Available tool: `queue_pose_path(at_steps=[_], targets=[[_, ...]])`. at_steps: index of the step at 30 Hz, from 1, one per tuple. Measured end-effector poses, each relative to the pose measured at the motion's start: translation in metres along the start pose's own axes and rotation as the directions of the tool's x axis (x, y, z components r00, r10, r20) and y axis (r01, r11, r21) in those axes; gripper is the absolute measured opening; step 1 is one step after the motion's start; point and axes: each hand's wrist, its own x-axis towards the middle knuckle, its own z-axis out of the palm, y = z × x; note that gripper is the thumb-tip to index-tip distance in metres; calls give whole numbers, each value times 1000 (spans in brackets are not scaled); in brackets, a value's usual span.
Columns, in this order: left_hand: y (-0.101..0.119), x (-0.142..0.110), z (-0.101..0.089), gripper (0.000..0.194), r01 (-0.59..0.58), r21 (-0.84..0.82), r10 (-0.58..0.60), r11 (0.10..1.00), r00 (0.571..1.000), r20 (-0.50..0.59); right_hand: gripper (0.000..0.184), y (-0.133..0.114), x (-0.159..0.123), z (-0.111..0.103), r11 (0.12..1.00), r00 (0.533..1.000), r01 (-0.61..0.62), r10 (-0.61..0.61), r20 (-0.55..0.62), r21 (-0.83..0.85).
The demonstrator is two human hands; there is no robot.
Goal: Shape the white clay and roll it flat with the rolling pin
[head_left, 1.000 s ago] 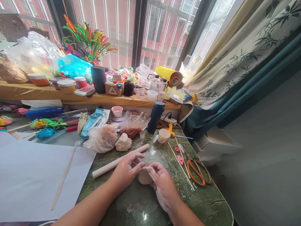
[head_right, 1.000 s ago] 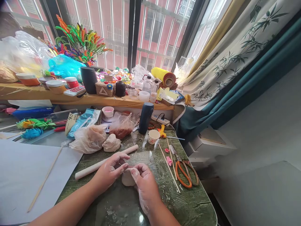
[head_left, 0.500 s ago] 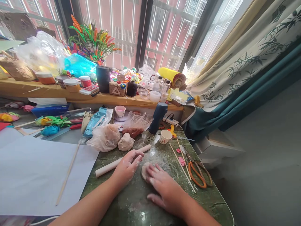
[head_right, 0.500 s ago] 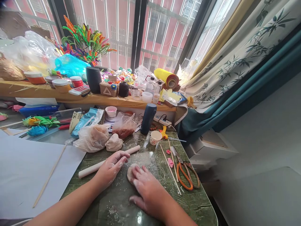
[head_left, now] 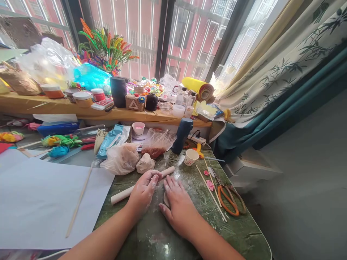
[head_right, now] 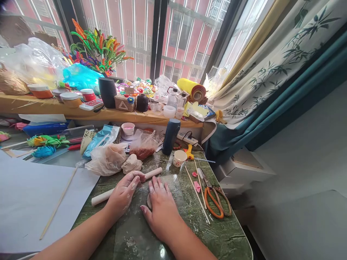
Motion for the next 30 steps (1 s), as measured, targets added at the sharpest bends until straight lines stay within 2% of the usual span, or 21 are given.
queue_pose_path(at_steps=[2, 5, 8, 10, 12, 14, 16, 18, 21, 25, 28, 30], targets=[[-1, 1, 0, 27, -5, -4, 5, 1000, 1000, 10, 72, 4, 0, 1, 1000, 1000, -2, 2, 5, 3], [-1, 2, 2, 26, -27, 54, 23, 998, 998, 66, 69, 15, -1, -1, 997, 996, 64, -66, 54, 34], [2, 1, 1, 23, -64, 238, 25, 969, 987, 161, 78, 26, -4, -1, 1000, 1000, 5, -5, 2, -7], [3, -3, 0, 18, -103, 365, 16, 925, 972, 235, 77, 33, -7, -2, 997, 998, -48, 44, -55, -62], [3, -8, -1, 45, -179, 425, 18, 887, 935, 355, 75, 39, -12, -5, 996, 999, -10, 7, -34, -86], [2, -14, -2, 75, -264, 437, 28, 860, 879, 476, 83, 46, -17, -9, 995, 998, 64, -63, 20, -74], [0, -17, -2, 88, -308, 462, 19, 832, 847, 532, 94, 53, -21, -12, 995, 996, 83, -80, 50, -60], [-1, -18, -1, 92, -322, 497, -2, 806, 838, 546, 94, 57, -24, -13, 997, 997, 52, -49, 58, -58], [2, -13, 1, 87, -312, 509, -28, 802, 832, 554, 84, 59, -23, -13, 999, 997, 21, -17, 70, -44], [11, -7, 4, 71, -238, 456, -42, 858, 851, 523, 76, 55, -19, -16, 1000, 998, 26, -27, 57, 14], [15, -8, 9, 65, -191, 346, -17, 918, 855, 518, 71, 52, -19, -20, 990, 997, 61, -65, 32, 125], [13, -11, 14, 65, -108, 304, -53, 946, 878, 476, 62, 50, -22, -21, 973, 998, 59, -63, 10, 223]])
